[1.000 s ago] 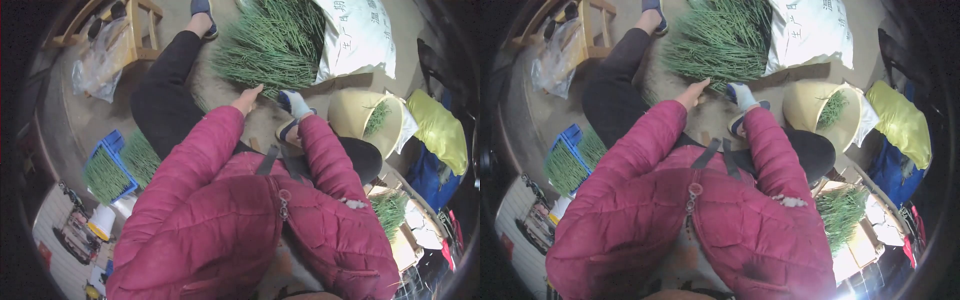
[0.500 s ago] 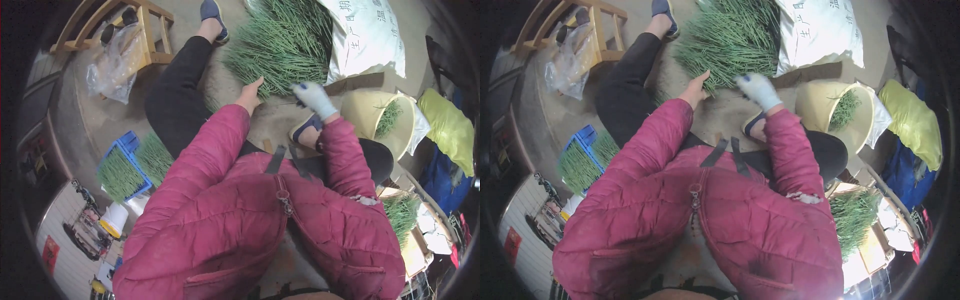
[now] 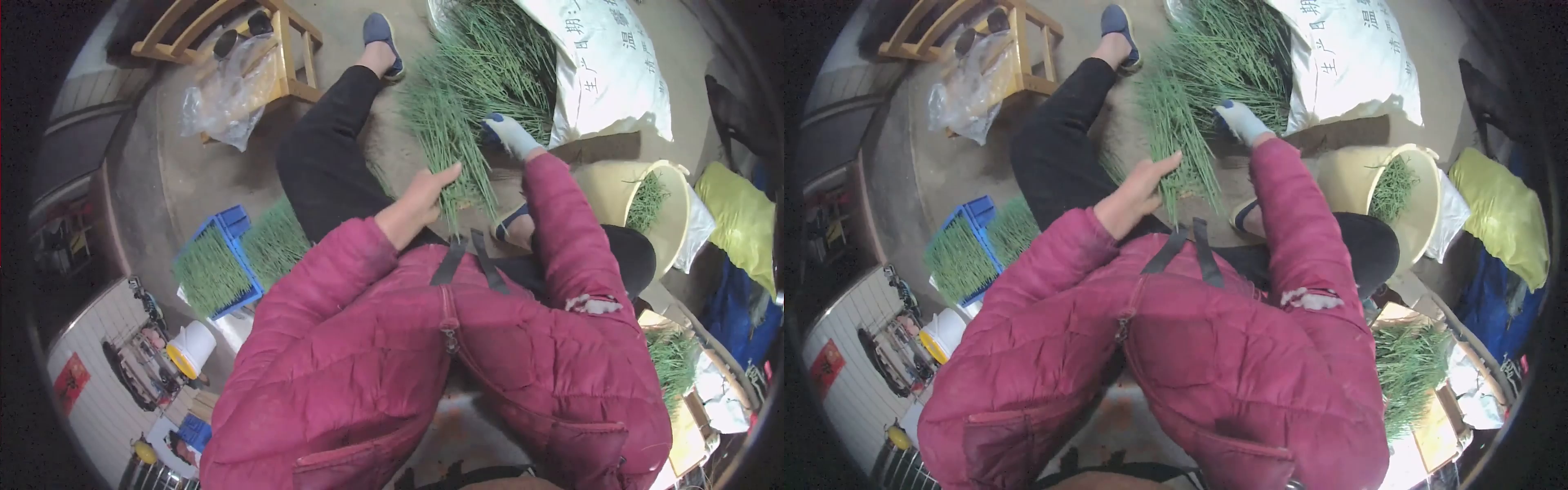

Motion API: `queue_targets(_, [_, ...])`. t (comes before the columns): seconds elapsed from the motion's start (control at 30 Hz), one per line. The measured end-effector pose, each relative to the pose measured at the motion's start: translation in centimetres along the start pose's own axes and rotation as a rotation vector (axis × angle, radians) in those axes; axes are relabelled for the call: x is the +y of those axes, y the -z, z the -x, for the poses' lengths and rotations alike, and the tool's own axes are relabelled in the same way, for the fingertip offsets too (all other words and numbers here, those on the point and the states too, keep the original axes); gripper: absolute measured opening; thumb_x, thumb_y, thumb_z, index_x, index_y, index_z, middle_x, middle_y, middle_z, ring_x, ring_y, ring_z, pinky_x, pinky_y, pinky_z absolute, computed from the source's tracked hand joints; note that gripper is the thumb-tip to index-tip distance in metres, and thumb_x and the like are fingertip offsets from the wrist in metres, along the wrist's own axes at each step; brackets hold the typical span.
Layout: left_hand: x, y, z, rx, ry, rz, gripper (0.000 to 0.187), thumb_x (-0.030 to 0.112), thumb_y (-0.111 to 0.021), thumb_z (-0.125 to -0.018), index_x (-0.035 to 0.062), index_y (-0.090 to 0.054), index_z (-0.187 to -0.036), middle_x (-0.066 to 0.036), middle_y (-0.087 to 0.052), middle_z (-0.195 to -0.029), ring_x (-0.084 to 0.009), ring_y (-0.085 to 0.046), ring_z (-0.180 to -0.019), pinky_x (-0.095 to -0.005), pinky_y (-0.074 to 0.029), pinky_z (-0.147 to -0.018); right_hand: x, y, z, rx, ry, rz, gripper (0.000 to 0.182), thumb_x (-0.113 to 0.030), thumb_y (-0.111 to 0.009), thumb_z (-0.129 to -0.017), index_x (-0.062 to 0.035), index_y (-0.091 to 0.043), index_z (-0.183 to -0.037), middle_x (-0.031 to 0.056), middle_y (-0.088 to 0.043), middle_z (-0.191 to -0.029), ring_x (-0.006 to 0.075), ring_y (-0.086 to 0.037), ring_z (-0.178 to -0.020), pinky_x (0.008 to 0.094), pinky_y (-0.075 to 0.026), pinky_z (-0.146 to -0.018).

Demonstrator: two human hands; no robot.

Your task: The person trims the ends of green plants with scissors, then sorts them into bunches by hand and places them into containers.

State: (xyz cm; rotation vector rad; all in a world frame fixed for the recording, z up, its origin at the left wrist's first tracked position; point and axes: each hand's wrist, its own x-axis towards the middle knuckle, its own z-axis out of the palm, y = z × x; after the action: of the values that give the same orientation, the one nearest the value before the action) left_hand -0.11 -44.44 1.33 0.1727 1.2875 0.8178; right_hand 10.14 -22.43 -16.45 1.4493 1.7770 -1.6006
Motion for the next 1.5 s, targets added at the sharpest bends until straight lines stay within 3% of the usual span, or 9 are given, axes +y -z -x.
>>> queue_targets(0.1, [2.4,-2.3,1.3,0.31,0.1,0.111,0.044,0.025,-0.06,-0.086,0.0033,-0.048,-0.122,-0.01,-0.056,-0.118,-0.021,-0.053,-0.108,-0.0314,-0.042,-0.093,-3.7,1.1,9.7,0.004,0.029,-0.342,0.037,-0.041,-0.054,-0.085,-0.0068,-0.058,-0.099,0.0073,-0.063,-0.084,0.0179,-0.063,-0.07,0.0298,-0.053,-0.063])
queue_targets(0.2, [-0.2,-1.2,-1.9,0.256,-0.315,-0.04,0.101,0.047,-0.063,-0.078,-0.003,-0.001,-0.141,-0.02,-0.007,-0.148,-0.0295,-0.011,-0.137,-0.0407,-0.015,-0.111,-4.6,1.9,14.6,-0.395,0.068,-0.827,0.055,-0.072,-0.037,-0.079,-0.0247,-0.051,-0.102,-0.0061,-0.047,-0.07,0.0085,-0.048,-0.058,0.0236,-0.036,-0.05])
queue_targets(0.4, [0.3,-1.5,0.9,0.24,-0.396,-0.349,0.108,0.042,-0.075,-0.068,-0.0012,-0.009,-0.141,-0.02,-0.015,-0.146,-0.0289,-0.017,-0.135,-0.0394,-0.019,-0.109,-3.5,-0.4,21.1,-0.116,0.46,-0.749,0.065,-0.001,-0.047,-0.09,-0.0116,-0.009,-0.142,0.0365,-0.043,-0.121,0.0352,-0.049,-0.115,0.0364,-0.04,-0.101])
queue_targets(0.5, [-0.7,-1.1,3.5,0.02,-0.27,-0.091,0.096,0.024,-0.072,-0.074,0.0007,-0.007,-0.141,-0.025,-0.005,-0.145,-0.0365,-0.007,-0.136,-0.0442,-0.022,-0.107,2.1,-3.5,19.6,-1.388,0.052,-2.219,0.056,-0.032,-0.039,-0.095,-0.0129,-0.017,-0.143,0.0213,-0.016,-0.145,0.047,-0.03,-0.125,0.0547,-0.022,-0.106])
queue_targets(0.6, [-2.6,-1.7,4.9,-0.052,-0.257,-0.092,0.096,0.022,-0.073,-0.073,0.0027,-0.008,-0.142,-0.024,-0.002,-0.146,-0.033,-0.004,-0.137,-0.0399,-0.018,-0.109,-1.9,-7.2,28.6,0.121,0.221,-0.992,0.024,-0.019,-0.067,-0.082,-0.0193,-0.052,-0.1,-0.0039,-0.053,-0.067,0.0005,-0.038,-0.037,0.016,-0.025,-0.028])
queue_targets(0.8, [-5.0,-4.4,3.9,0.015,-0.531,-0.219,0.114,0.019,-0.086,-0.057,0.004,-0.005,-0.137,-0.017,-0.038,-0.131,-0.0229,-0.04,-0.121,-0.0342,-0.03,-0.104,4.2,-5.9,25.1,-0.086,0.439,-0.921,0.044,-0.019,-0.067,-0.081,-0.0032,-0.051,-0.119,0.0083,-0.057,-0.117,0.0151,-0.053,-0.107,0.0283,-0.041,-0.096])
queue_targets(0.9, [-4.2,-4.1,5.0,0.09,-0.309,-0.378,0.11,0.034,-0.081,-0.062,0.0046,-0.01,-0.141,-0.018,-0.033,-0.137,-0.0281,-0.037,-0.124,-0.0354,-0.03,-0.102,8.5,-4.4,21.1,0.818,1.162,1.281,0.074,-0.008,-0.037,-0.067,-0.0133,-0.029,-0.141,-0.0076,-0.055,-0.114,0.0014,-0.056,-0.083,0.0215,-0.029,-0.093])
queue_targets(1.07, [-4.3,-5.0,6.4,-0.008,-0.186,-0.016,0.031,0.01,-0.07,-0.072,0.0017,-0.055,-0.099,-0.009,-0.064,-0.089,-0.0171,-0.063,-0.078,-0.0278,-0.051,-0.072,4.6,-5.6,27.0,-0.04,0.689,-0.699,0.112,-0.037,-0.077,-0.056,-0.0025,-0.009,-0.139,0.0084,-0.048,-0.129,0.0237,-0.044,-0.121,0.033,-0.029,-0.105])
queue_targets(1.5, [-1.6,-4.4,3.3,-0.388,-0.351,0.175,0.072,0.018,-0.067,-0.081,0.0049,-0.021,-0.135,-0.018,-0.038,-0.131,-0.0332,-0.048,-0.113,-0.0444,-0.051,-0.084,-2.7,-3.2,26.4,-0.023,0.72,-1.013,0.083,-0.004,-0.078,-0.065,-0.0022,-0.027,-0.131,0.0273,-0.054,-0.113,0.0363,-0.06,-0.098,0.0427,-0.05,-0.09])
